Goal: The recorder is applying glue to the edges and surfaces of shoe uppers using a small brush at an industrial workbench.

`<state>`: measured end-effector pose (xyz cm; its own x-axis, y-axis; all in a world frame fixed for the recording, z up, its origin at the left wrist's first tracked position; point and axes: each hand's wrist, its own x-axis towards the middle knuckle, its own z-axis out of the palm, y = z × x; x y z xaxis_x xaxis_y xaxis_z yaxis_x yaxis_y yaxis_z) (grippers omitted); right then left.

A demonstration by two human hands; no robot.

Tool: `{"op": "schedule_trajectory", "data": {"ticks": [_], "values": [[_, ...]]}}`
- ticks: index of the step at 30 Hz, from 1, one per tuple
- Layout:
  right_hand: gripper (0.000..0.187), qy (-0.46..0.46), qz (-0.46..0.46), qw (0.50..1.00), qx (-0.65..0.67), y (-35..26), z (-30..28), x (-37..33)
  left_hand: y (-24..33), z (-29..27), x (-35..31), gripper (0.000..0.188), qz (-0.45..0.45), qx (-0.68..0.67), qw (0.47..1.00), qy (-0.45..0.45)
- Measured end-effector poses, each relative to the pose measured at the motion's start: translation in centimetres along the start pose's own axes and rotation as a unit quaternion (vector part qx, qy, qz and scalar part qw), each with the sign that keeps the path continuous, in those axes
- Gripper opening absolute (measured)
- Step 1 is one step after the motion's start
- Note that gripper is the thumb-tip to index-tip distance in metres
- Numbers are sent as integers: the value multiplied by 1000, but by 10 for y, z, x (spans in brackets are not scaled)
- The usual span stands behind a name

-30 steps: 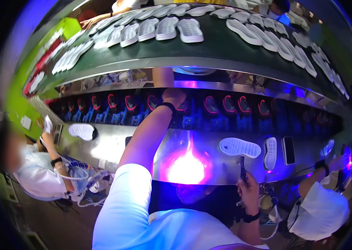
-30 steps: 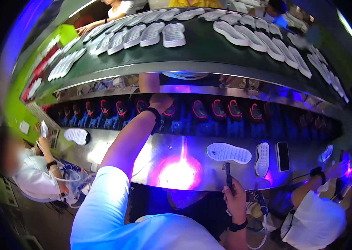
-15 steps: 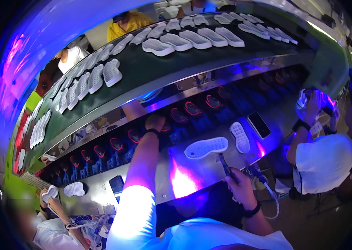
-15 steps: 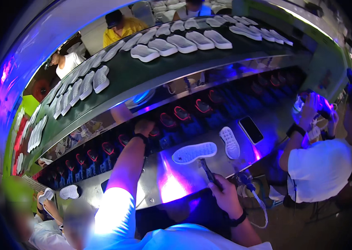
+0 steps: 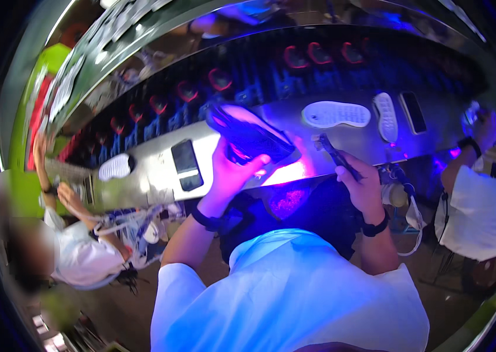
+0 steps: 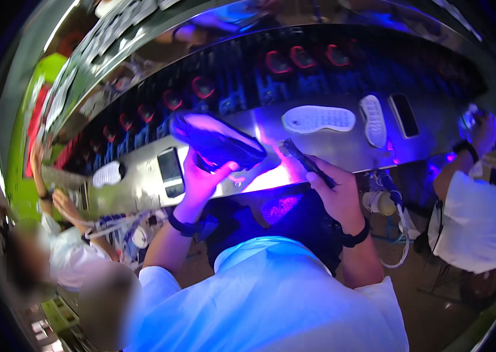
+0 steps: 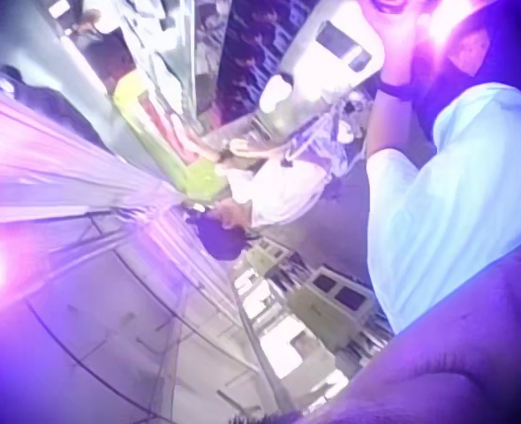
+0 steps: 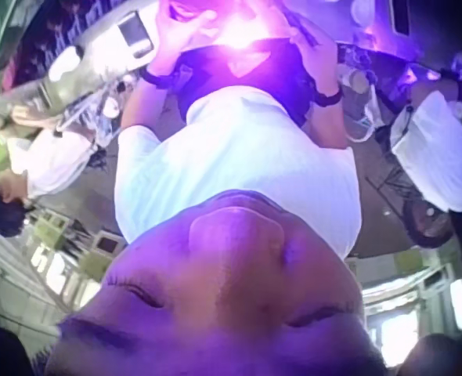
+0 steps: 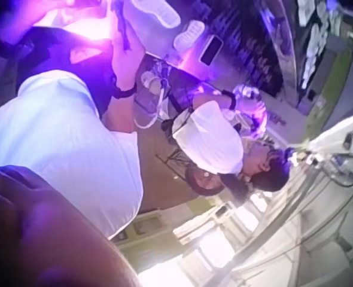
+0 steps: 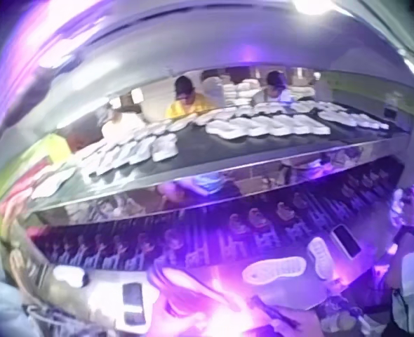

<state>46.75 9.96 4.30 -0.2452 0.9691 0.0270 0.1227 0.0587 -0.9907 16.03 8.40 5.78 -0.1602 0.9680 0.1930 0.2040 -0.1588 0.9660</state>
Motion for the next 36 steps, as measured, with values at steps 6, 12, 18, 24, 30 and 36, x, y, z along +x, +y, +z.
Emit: {"op": "schedule_trajectory", "data": {"ticks": [6, 12, 18, 24, 30, 36], "values": [[38, -71, -74, 990, -93, -24, 29, 3, 24, -30, -35, 61, 388, 185, 899, -85], [38, -77, -86, 987, -109, -54, 49, 10, 33, -41, -49, 52, 477, 259, 837, -72], [37, -96, -111, 980, -134, -45, 47, 2, 37, -46, -45, 49, 474, 294, 823, -106], [36, -164, 42, 983, -67, -28, 14, -31, 33, -35, -31, 52, 463, 310, 818, -146], [37, -113, 8, 989, -93, -31, 4, -7, 29, -7, -24, 49, 476, 333, 797, -164], [37, -115, 52, 991, -49, -15, -9, -9, 22, 2, -11, 52, 457, 340, 799, -191]]}}
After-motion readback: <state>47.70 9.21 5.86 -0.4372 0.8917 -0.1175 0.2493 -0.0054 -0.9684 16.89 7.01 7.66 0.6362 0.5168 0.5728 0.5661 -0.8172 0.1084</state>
